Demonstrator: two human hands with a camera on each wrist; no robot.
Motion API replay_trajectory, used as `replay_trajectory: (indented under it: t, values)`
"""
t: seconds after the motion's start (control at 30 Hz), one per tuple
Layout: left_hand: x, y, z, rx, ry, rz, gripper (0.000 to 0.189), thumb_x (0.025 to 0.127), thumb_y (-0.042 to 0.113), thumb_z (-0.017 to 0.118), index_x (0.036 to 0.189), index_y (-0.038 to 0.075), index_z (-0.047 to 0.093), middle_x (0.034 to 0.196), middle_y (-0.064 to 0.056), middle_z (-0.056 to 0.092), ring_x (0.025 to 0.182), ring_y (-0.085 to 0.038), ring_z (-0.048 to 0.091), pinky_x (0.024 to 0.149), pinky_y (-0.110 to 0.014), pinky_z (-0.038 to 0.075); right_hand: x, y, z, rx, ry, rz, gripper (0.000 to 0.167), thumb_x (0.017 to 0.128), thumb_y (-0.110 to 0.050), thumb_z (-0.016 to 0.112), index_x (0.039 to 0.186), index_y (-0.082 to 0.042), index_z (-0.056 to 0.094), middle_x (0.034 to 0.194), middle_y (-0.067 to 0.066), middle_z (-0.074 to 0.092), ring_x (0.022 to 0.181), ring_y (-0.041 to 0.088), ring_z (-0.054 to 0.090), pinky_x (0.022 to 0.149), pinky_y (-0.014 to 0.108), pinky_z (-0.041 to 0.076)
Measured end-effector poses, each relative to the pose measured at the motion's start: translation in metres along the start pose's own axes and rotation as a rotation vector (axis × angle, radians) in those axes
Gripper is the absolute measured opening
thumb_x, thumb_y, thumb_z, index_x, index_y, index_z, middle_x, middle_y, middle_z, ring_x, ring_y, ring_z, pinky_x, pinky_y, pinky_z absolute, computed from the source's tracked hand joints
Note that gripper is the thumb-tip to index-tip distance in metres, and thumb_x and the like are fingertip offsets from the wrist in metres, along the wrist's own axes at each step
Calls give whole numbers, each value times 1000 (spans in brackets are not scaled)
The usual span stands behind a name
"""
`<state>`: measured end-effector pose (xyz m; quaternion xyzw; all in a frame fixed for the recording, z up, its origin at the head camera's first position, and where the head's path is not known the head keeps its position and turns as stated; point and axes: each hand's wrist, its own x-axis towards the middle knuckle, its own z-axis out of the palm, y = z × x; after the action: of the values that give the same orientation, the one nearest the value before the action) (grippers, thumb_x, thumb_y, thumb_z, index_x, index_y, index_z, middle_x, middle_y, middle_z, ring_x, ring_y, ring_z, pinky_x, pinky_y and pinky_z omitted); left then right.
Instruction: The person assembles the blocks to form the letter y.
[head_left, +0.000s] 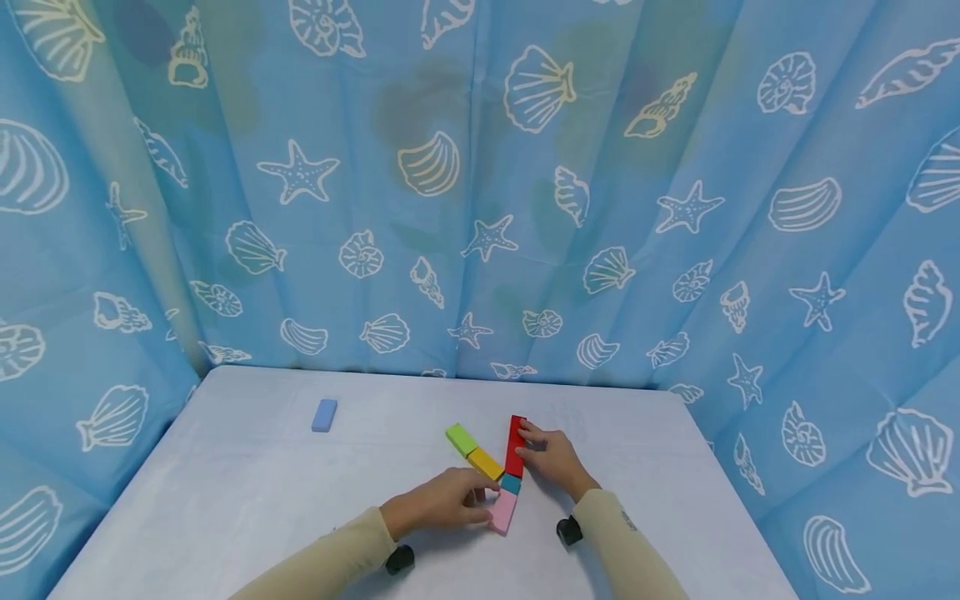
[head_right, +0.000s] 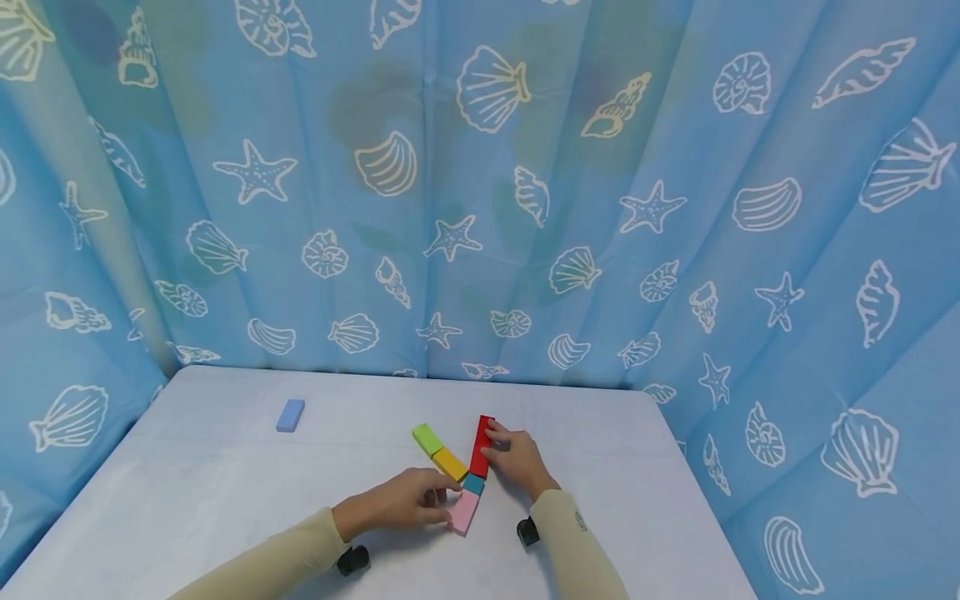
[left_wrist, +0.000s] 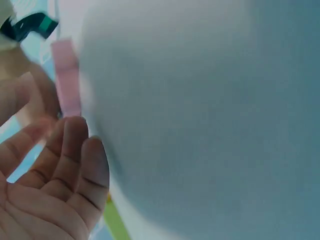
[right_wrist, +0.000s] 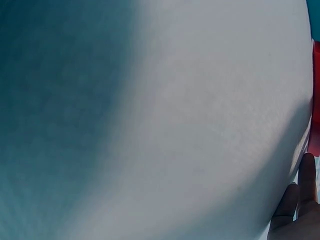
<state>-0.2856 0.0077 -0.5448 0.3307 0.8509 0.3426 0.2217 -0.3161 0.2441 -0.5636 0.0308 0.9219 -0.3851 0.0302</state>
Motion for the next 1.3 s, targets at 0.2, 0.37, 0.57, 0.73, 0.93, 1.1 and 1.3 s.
replay_trajectory:
  t: [0.2,0.37,0.57,0.73,0.93,1.1,1.3]
  values:
    - [-10,-7,-25,-6,86,89,42,91,29,71,129,13,64,103,0,68,82,-3,59,77,-20,53,1,1,-2,23,-4,16,47,92,-19,70,137,-17,59,148,2,52,142,38,39,106,54,44]
    - [-20,-18,-42,-10,138,112,42,92,30,70,129,11,64,101,1,68,82,-5,59,75,-20,52,2,4,1,49,-16,22,47,92,-19,70,137,-17,59,149,2,51,143,37,37,106,52,44]
    - [-32,-25,-56,14,179,104,41,92,27,70,128,8,63,101,1,68,83,-9,59,74,-21,51,2,4,5,37,-15,22,48,91,-17,71,138,-17,58,148,3,52,142,38,39,103,50,48]
    - [-40,-30,-67,19,202,109,41,93,25,69,129,6,63,103,-4,69,84,-11,60,74,-22,52,2,1,2,31,-22,12,48,92,-19,70,139,-17,57,149,2,51,143,37,38,104,51,46]
    - [-48,-41,-78,35,225,99,40,93,24,69,128,5,63,100,1,68,83,-11,61,73,-23,52,4,3,1,21,-19,-2,48,92,-19,70,139,-17,58,149,2,52,143,37,37,105,53,45]
    - [-58,-47,-88,63,250,94,39,93,24,69,127,5,64,100,-1,68,84,-11,61,72,-24,53,5,5,2,31,-24,0,48,92,-19,70,138,-16,58,148,1,52,142,38,38,104,52,46]
    - [-66,-55,-100,106,314,94,37,93,24,69,124,6,65,98,-1,69,84,-12,62,72,-25,52,5,2,1,41,-22,6,48,91,-18,71,138,-15,58,148,3,52,143,39,36,104,53,46]
